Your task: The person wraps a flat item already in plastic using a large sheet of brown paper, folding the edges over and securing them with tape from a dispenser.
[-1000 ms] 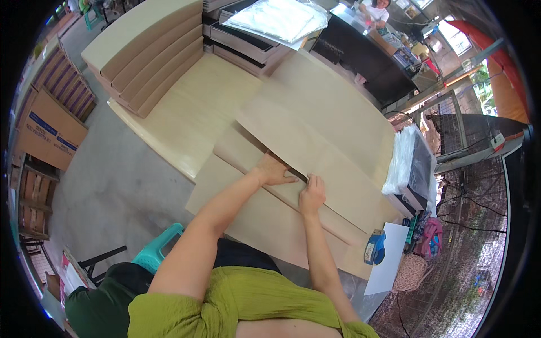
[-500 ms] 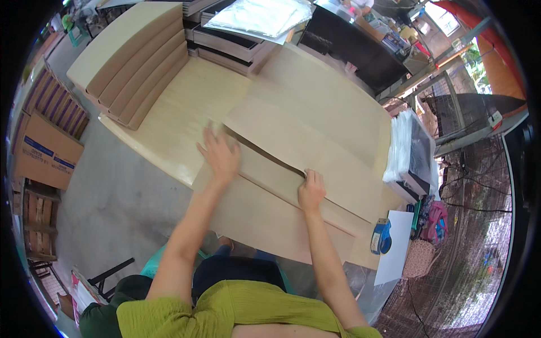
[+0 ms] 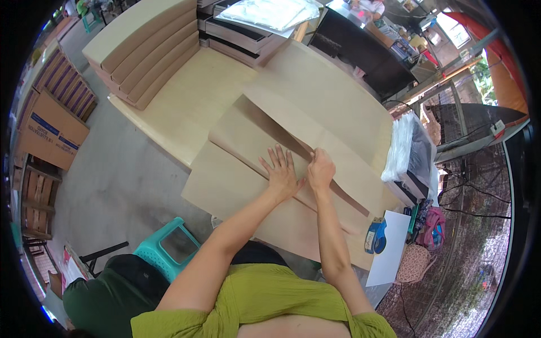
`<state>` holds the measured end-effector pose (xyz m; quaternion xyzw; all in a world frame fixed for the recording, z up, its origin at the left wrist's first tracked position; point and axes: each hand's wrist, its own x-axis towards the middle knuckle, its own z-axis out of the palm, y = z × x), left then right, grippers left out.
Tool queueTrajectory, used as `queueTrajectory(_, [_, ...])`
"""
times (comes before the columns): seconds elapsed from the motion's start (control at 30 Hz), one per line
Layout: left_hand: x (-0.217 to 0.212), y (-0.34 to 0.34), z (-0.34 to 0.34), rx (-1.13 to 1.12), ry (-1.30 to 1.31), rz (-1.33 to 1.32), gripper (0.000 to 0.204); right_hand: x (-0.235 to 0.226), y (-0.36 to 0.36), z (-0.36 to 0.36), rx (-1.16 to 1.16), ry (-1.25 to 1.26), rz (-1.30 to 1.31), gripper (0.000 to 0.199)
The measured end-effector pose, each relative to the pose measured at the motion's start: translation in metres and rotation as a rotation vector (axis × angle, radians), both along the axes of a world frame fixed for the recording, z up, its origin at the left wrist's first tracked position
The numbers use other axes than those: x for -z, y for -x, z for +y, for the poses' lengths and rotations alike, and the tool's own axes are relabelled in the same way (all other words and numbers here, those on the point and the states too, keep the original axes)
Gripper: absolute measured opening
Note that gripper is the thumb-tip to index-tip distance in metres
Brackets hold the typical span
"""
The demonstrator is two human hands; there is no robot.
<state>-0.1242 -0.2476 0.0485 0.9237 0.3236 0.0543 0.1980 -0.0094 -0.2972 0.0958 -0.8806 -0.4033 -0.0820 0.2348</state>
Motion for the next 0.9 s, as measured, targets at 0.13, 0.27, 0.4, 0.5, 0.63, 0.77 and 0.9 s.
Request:
queueTrajectory(0.13, [0.001,-0.007,-0.005,-0.001,0.012,-0.007,0.107,-0.002,0.0,-0.009,-0.016,0.0,-0.015,0.01])
queueTrajectory(0.27, [0.006,-0.008,-0.004,-0.013,0.018,-0.039,0.104,0.011,-0.001,-0.007,-0.056,-0.022,-0.008,0.009])
queueTrajectory(0.4, [0.007,-0.014,-0.005,0.007,-0.003,0.02,0.098,0.026,0.001,-0.014,-0.049,0.091,-0.011,0.009])
queueTrajectory(0.5, [0.016,-0.018,0.001,0.081,-0.07,0.07,0.09,0.034,0.002,-0.02,-0.107,0.151,0.052,0.015])
queueTrajectory(0.63, [0.033,-0.009,0.057,0.278,-0.022,-0.013,0.082,0.053,0.002,-0.028,-0.186,0.232,0.083,0.039])
queueTrajectory(0.77, [-0.003,0.065,0.13,-0.017,-0.088,0.121,0.079,0.03,0.025,-0.039,-0.284,0.364,0.082,0.082])
queueTrajectory(0.9, [-0.035,0.109,0.127,-0.012,-0.163,-0.23,0.092,0.038,0.028,-0.04,-0.259,0.411,0.118,0.093])
